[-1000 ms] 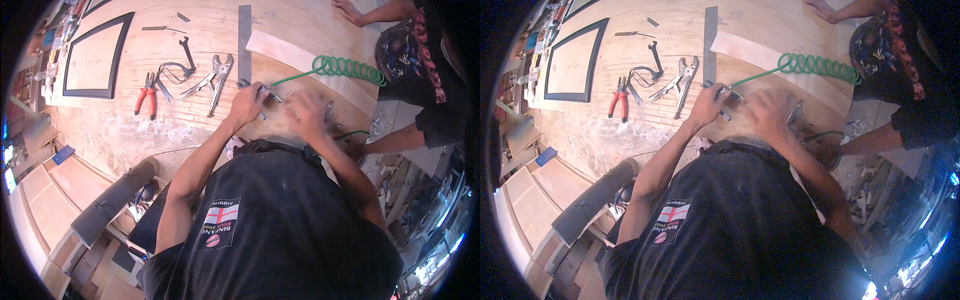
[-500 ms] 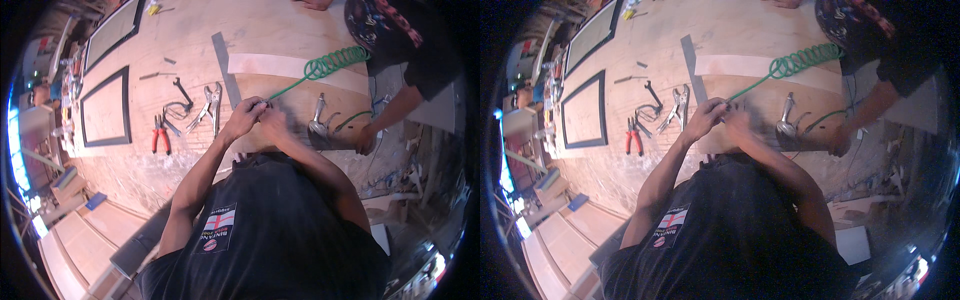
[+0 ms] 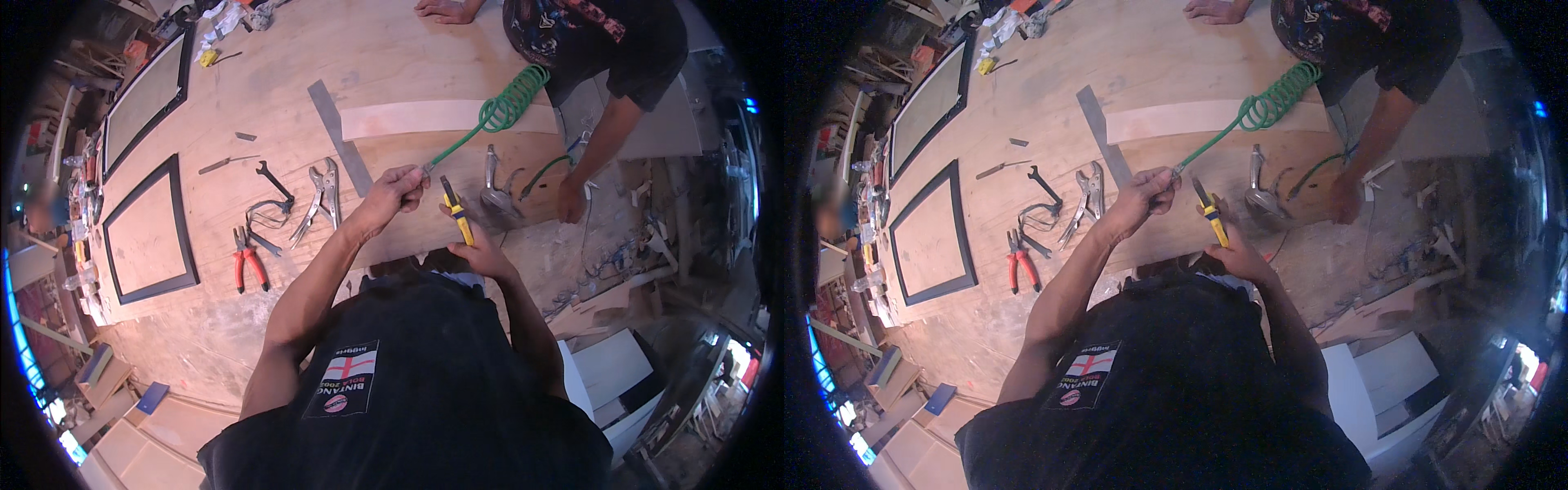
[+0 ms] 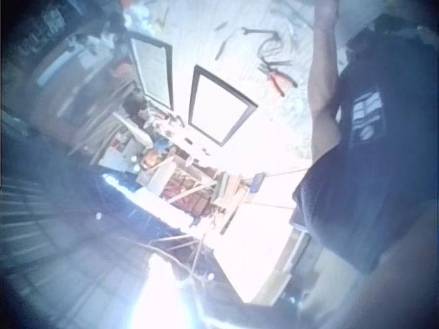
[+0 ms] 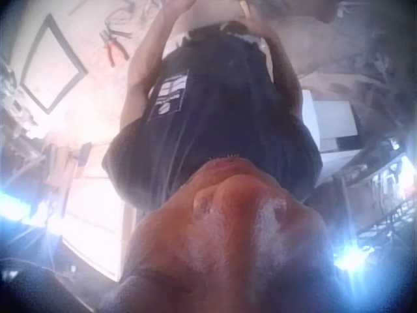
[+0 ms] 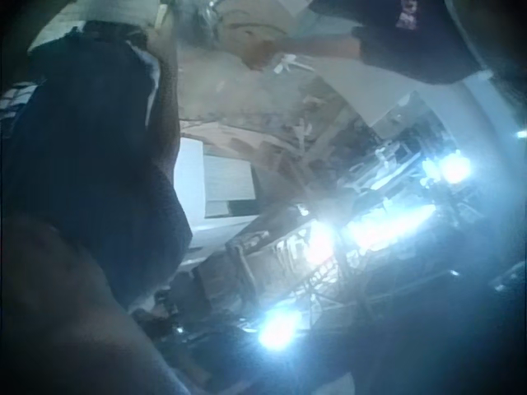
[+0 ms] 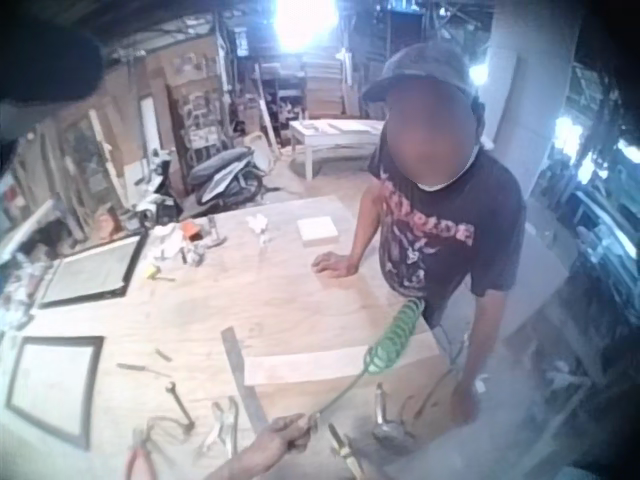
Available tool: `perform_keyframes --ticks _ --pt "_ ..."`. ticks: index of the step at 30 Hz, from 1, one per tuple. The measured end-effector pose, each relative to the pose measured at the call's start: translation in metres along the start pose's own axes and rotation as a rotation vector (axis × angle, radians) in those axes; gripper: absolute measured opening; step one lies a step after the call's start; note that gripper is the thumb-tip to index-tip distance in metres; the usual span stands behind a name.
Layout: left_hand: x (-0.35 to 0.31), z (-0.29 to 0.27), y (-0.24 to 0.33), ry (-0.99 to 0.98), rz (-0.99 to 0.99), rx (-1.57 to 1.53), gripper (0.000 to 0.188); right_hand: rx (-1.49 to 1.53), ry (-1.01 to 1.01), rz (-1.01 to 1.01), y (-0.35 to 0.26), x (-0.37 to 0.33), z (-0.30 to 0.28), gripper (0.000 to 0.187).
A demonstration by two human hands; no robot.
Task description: The person assembles a pneumatic tool by attaching a green air hose to a metal fitting using pliers and a wrench. They tighten the connection and test the assembly on a wooden workbench.
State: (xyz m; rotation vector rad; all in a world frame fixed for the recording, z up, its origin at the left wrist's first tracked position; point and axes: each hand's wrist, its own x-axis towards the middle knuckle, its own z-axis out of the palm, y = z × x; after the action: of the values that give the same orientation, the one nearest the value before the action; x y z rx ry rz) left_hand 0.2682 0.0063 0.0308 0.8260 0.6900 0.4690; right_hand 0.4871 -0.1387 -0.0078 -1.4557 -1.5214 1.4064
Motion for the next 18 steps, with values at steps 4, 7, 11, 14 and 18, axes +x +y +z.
perform_keyframes --ticks 4,7,11,14,18 --pt "-0.002 0.014 -0.002 0.012 -0.002 -0.112 0.033 0.064 -0.099 -0.061 -0.005 0.012 -0.018 0.076" --pt "-0.007 0.020 0.002 0.014 0.005 -0.186 0.032 -0.144 -0.147 -0.137 -0.018 0.022 -0.034 0.076" --pt "-0.006 0.037 -0.001 0.025 0.050 -0.226 0.031 -0.118 -0.220 -0.218 -0.006 0.035 -0.053 0.076" --pt "-0.010 0.049 -0.003 0.037 0.073 -0.278 0.031 -0.024 -0.287 -0.228 -0.004 0.042 -0.063 0.075" --pt "-0.006 0.062 -0.005 0.090 0.113 -0.263 0.033 0.047 -0.341 -0.259 -0.009 0.045 -0.078 0.075"
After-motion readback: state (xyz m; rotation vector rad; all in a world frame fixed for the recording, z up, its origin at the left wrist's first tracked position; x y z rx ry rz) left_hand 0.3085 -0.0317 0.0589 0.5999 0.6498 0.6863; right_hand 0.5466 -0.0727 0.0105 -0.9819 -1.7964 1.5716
